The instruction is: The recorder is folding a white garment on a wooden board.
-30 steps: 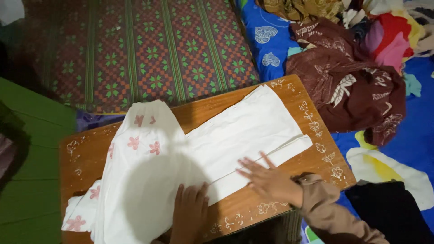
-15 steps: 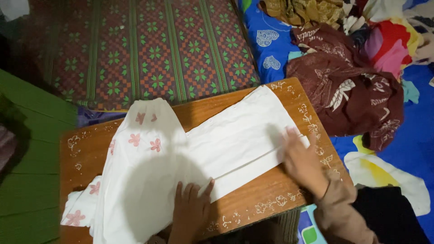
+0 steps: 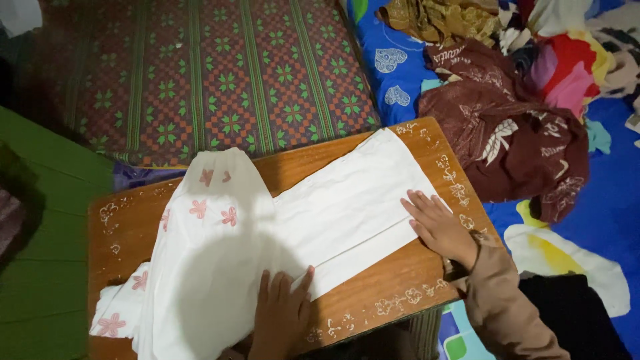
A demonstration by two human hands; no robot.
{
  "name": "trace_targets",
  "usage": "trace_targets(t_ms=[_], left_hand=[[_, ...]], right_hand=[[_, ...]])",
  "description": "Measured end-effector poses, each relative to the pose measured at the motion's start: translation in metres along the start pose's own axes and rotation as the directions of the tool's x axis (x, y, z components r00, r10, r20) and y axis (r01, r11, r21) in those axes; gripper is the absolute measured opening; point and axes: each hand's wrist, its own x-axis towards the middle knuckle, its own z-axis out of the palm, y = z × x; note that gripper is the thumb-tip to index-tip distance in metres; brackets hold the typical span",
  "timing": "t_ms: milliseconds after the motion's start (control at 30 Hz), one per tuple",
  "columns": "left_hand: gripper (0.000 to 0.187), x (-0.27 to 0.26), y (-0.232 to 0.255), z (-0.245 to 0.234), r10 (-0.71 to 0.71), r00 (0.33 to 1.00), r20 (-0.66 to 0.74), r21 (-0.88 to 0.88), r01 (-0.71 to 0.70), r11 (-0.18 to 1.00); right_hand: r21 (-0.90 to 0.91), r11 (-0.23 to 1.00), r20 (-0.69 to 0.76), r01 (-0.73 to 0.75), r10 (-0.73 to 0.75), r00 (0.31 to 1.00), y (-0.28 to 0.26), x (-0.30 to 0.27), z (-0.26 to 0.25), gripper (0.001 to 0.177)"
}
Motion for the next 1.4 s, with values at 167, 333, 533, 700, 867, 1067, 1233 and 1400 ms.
trace_targets(t_ms=[167, 333, 533, 700, 867, 1067, 1233, 1400], left_hand=[[0.056, -0.002, 0.001, 0.001, -0.014, 1.0, -0.006, 0.006, 0.014, 1.0], [0.055, -0.006, 0.0, 0.001, 0.006, 1.0, 0.0, 0.009, -0.006, 1.0], [0.054, 0.0, 0.009, -0.031, 0.018, 0.998, -0.055, -0.056, -0.021, 0.998], [0.039, -0.033, -0.019, -0.054, -0.108, 0.966, -0.233, 0.026, 0.117, 0.993], [0.03, -0.103, -0.078, -0.051, -0.2, 0.964, -0.173, -0.021, 0.2, 0.98], [0.023, -0.137, -0.094, -0.049, -0.358, 0.819, -0.448, 0.232, 0.493, 0.839], [0.026, -0.159, -0.118, -0.042, -0.468, 0.687, -0.556, -0.023, 0.55, 0.835], [0.03, -0.172, -0.133, -0.042, -0.41, 0.759, -0.506, 0.002, 0.476, 0.88]], right_hand=[[0.167, 0.983, -0.264, 0.069, -0.023, 0.964, 0.008, -0.005, 0.003, 0.052], [0.204, 0.978, -0.175, 0.052, -0.015, 0.984, 0.017, -0.005, 0.009, 0.048], [0.247, 0.969, -0.095, -0.018, 0.043, 0.995, 0.015, -0.001, 0.009, 0.049], [0.271, 0.954, -0.264, 0.129, -0.055, 0.963, -0.04, 0.025, -0.06, 0.058], [0.628, 0.712, -0.301, 0.313, -0.148, 0.942, -0.097, 0.105, -0.07, 0.053], [0.995, 0.08, 0.069, -0.065, -0.047, 0.997, -0.144, 0.271, -0.017, 0.045], [0.929, 0.109, 0.353, -0.354, 0.034, 0.935, -0.174, 0.34, -0.038, 0.039], [0.844, 0.251, 0.487, -0.474, 0.011, 0.873, -0.168, 0.385, -0.008, 0.035]])
